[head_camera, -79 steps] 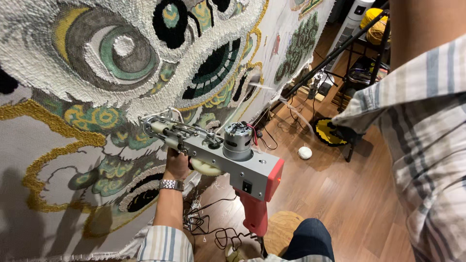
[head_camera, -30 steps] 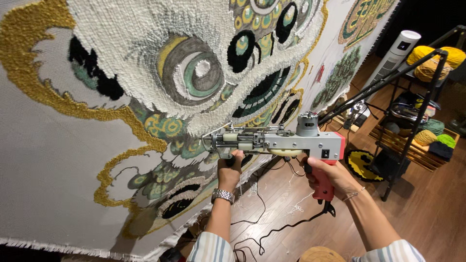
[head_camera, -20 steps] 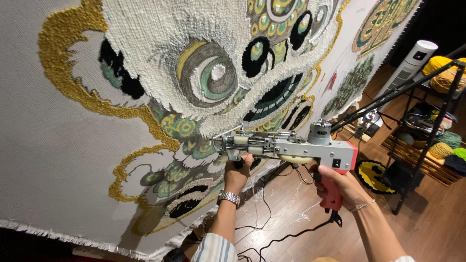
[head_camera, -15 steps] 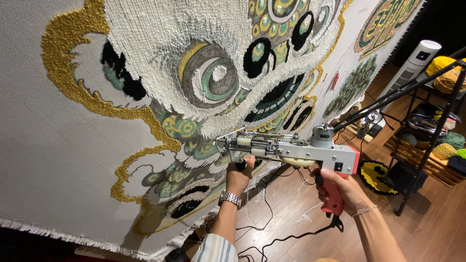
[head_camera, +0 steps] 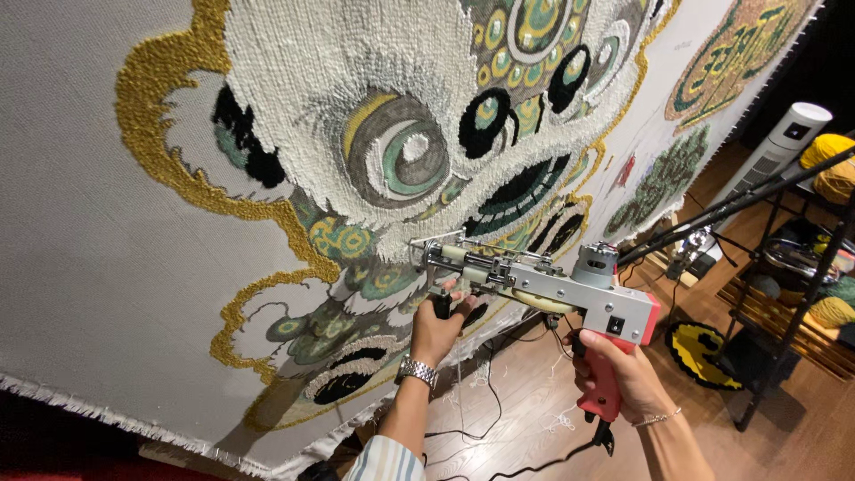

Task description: The person uses a handheld electric tufting gun to apply white yarn into a stretched canvas, following a pre-printed design of a stylized character. The operator guides the tool steadily across the surface to create a textured pile, focusing on filling in the white areas of the artwork.

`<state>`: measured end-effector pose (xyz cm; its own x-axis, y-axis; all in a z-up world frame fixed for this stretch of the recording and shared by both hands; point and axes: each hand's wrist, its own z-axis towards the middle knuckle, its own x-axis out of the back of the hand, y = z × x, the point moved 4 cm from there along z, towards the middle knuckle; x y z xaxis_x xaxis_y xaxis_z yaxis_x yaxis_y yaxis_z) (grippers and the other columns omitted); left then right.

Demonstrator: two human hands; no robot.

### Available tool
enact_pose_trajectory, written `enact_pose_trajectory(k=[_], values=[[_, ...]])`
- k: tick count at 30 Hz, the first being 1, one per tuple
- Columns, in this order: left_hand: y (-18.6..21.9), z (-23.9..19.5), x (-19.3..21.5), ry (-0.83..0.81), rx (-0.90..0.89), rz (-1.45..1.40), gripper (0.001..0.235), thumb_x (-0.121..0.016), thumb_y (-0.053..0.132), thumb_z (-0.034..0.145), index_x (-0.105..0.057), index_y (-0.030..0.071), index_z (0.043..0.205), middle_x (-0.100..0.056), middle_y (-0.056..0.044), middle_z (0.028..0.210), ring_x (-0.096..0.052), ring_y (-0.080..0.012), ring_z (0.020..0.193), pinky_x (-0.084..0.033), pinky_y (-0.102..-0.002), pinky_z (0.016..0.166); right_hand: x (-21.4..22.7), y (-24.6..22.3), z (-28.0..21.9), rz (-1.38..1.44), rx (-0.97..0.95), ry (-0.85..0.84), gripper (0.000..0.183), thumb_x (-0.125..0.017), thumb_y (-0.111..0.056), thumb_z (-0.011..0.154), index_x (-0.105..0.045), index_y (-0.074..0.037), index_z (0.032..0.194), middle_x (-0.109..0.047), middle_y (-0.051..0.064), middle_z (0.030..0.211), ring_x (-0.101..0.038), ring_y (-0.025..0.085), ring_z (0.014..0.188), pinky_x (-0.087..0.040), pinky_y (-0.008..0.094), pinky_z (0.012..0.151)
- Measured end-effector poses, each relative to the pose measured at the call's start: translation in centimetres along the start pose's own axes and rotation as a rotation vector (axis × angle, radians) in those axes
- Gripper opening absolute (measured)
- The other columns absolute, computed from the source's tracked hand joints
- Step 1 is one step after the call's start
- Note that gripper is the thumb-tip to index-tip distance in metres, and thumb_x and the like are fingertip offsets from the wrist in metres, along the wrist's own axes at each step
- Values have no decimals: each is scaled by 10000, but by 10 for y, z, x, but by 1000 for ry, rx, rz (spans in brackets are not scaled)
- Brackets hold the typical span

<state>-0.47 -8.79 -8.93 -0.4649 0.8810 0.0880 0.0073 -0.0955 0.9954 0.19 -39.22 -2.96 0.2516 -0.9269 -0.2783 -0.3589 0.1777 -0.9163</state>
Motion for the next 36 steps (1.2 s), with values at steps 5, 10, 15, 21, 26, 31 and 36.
enact_pose_trajectory(k=[5, 10, 15, 21, 26, 31, 36], values=[[50, -11, 24, 111, -299, 290, 431, -798, 338, 816, -679, 17, 1077, -762, -111, 886, -717, -231, 731, -558, -362, 684, -15, -12, -1, -42, 76, 55, 336, -739, -306, 812, -634, -38, 986, -576, 92, 685, -559, 213, 549, -445, 372, 430], [71, -8, 36, 101, -228, 372, 383, -767, 408, 837, -652, 48, 904, -719, -98, 726, -698, -252, 632, -537, -386, 603, -25, -17, 1, -35, 143, 50, 304, -732, -266, 826, -670, -20, 994, -579, 95, 686, -554, 209, 552, -442, 362, 429], [76, 3, 42, 126, -260, 411, 364, -729, 420, 855, -664, 62, 874, -720, -85, 716, -701, -235, 615, -529, -373, 571, -37, -28, 0, -28, 239, 9, 285, -733, -227, 852, -639, 0, 994, -608, 88, 731, -574, 198, 580, -460, 354, 447], [81, 7, 47, 104, -145, 472, 399, -716, 463, 881, -655, 69, 874, -723, -63, 732, -697, -210, 612, -525, -369, 548, -48, -39, 1, -3, 239, -34, 287, -722, -218, 843, -621, -12, 1016, -632, 73, 760, -576, 190, 583, -457, 353, 461], [85, 8, 50, 129, -172, 508, 394, -734, 437, 861, -651, 52, 879, -727, -85, 731, -700, -233, 620, -537, -386, 570, -50, -36, 7, -20, 268, -69, 304, -728, -230, 877, -641, 24, 1018, -594, 86, 721, -565, 196, 581, -463, 358, 472], [88, 8, 52, 143, -225, 495, 387, -739, 405, 859, -640, 31, 869, -732, -116, 749, -719, -272, 686, -557, -413, 649, -49, -36, 9, -6, 274, -62, 305, -729, -224, 870, -653, 39, 1003, -599, 83, 733, -579, 196, 591, -465, 356, 469], [90, 12, 54, 166, -260, 504, 395, -751, 395, 847, -655, 15, 884, -745, -157, 806, -727, -315, 738, -562, -422, 685, -54, -38, 12, 7, 285, -59, 292, -739, -222, 868, -625, 11, 1002, -576, 68, 731, -576, 203, 578, -466, 361, 461]])
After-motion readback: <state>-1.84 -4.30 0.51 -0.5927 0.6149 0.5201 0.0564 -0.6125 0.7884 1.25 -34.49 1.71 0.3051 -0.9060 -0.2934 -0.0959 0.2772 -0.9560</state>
